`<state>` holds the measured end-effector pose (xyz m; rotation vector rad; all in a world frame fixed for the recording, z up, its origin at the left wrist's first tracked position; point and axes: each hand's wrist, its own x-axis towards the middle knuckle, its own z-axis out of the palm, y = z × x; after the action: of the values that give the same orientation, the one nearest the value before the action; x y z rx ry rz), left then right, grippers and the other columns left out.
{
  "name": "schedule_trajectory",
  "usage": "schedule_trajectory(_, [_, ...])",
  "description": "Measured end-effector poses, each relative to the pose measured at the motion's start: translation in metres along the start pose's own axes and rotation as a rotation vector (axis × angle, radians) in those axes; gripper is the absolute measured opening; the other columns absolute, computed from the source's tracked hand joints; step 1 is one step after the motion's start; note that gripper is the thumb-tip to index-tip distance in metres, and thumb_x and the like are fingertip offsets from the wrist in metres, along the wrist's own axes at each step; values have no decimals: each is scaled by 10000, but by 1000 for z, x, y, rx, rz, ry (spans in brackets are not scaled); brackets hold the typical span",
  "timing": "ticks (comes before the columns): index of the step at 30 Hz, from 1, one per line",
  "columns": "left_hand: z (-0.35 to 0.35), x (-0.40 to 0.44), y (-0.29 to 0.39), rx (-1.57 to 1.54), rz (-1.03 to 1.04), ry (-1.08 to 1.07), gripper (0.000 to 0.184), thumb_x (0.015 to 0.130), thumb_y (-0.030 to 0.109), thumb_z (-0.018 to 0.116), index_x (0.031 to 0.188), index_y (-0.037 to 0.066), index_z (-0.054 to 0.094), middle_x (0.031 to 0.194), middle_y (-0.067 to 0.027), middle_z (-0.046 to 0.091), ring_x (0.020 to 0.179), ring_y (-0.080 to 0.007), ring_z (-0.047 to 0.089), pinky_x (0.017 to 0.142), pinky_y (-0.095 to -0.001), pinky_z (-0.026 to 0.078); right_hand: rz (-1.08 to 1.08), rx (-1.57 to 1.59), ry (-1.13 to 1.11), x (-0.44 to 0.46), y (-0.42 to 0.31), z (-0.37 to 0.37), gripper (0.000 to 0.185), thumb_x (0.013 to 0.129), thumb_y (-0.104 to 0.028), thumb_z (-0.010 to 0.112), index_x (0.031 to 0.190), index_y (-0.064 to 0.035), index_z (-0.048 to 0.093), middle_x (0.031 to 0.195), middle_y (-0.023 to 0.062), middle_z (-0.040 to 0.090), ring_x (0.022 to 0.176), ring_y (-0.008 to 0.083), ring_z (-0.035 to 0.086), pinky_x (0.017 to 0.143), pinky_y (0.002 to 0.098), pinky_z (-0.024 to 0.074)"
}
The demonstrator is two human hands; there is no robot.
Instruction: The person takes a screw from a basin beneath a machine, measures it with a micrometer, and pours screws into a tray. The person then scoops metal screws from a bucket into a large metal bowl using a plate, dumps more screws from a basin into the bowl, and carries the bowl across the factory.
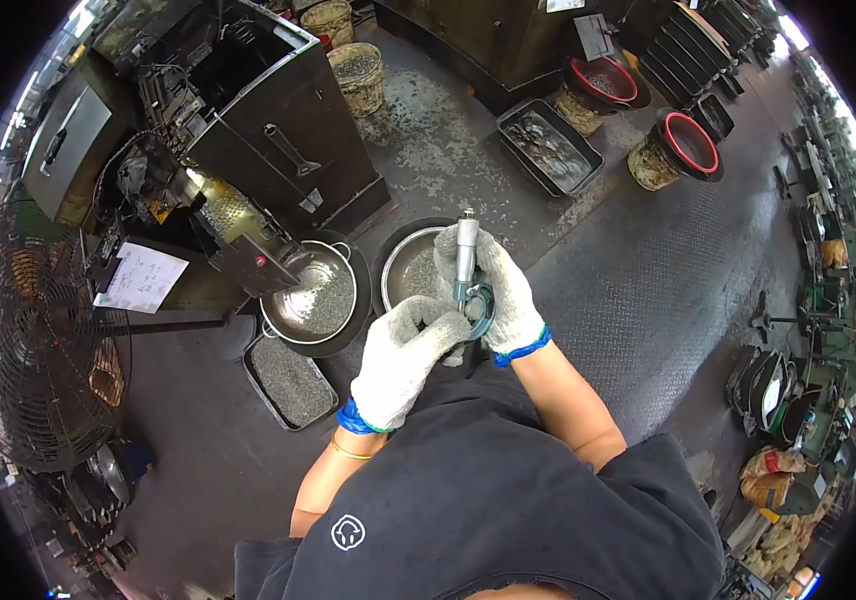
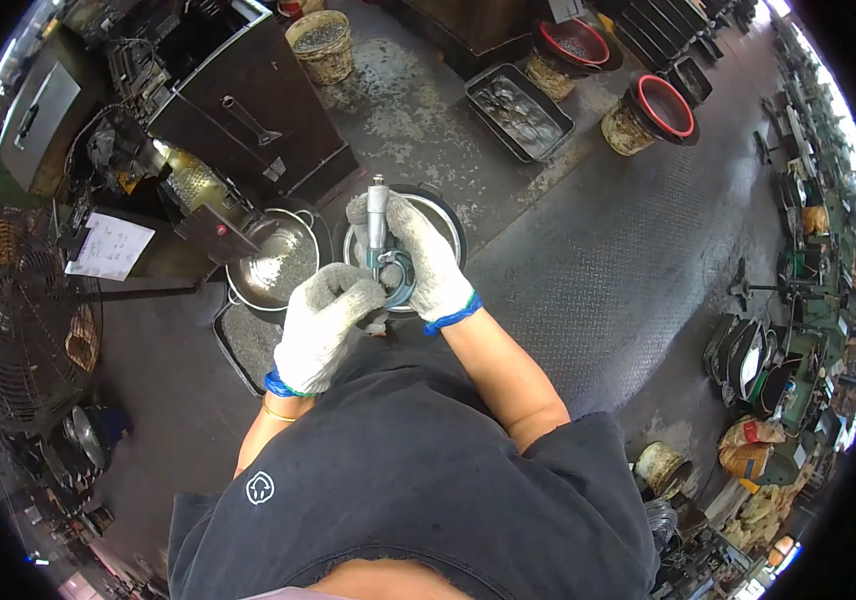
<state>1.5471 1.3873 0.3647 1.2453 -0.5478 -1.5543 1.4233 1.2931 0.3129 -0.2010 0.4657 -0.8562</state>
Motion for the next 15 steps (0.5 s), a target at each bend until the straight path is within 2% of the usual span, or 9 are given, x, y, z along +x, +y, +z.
schedule_trajectory(3, [1, 0, 0, 57, 13, -7, 207, 894, 104, 681, 1025, -48, 632, 866, -95, 666, 721, -148, 637, 645, -276, 526, 32, 111, -96, 2, 1, -11, 334, 992, -328, 578, 1200, -75, 641, 1119, 73, 689, 949, 185, 662, 809, 326, 566])
schedule_trajectory(6, [4, -1, 0, 82, 16, -15, 206, 900, 103, 677, 1031, -49, 632, 866, -93, 666, 723, -146, 636, 645, -276, 526, 6, 91, 2, -1, 1, -4, 328, 986, -325, 589, 1199, -80, 635, 1113, 65, 686, 957, 180, 659, 815, 326, 565])
schedule_trajectory(10, [5, 0, -1, 58, 22, 6, 191, 905, 94, 670, 1028, -48, 633, 859, -90, 664, 716, -150, 634, 643, -279, 525, -31, 29, -40, -1, 1, -14, 333, 985, -322, 593, 1213, -82, 619, 1105, 57, 681, 957, 174, 659, 820, 322, 565])
schedule_trajectory(12, [4, 0, -2, 53, 19, 9, 184, 906, 90, 667, 1023, -48, 633, 856, -91, 663, 713, -153, 633, 642, -282, 525, -18, 61, -146, 4, 2, -30, 364, 1014, -299, 522, 1279, -55, 576, 1211, 116, 633, 1072, 243, 631, 915, 384, 546])
schedule_trajectory(13, [4, 0, -3, 23, 14, 7, 185, 906, 87, 664, 1026, -49, 627, 853, -94, 658, 709, -157, 630, 640, -286, 525, -18, 62, -146, 3, 0, -25, 364, 1014, -299, 522, 1279, -55, 576, 1211, 116, 633, 1072, 243, 631, 915, 384, 546])
schedule_trajectory(15, [3, 1, -5, -6, 7, 3, 186, 907, 83, 662, 1030, -51, 622, 850, -97, 653, 705, -161, 628, 637, -291, 525, -83, -126, -176, -2, -4, -11, 395, 1024, -320, 495, 1297, -43, 564, 1164, 92, 651, 977, 188, 637, 809, 336, 558])
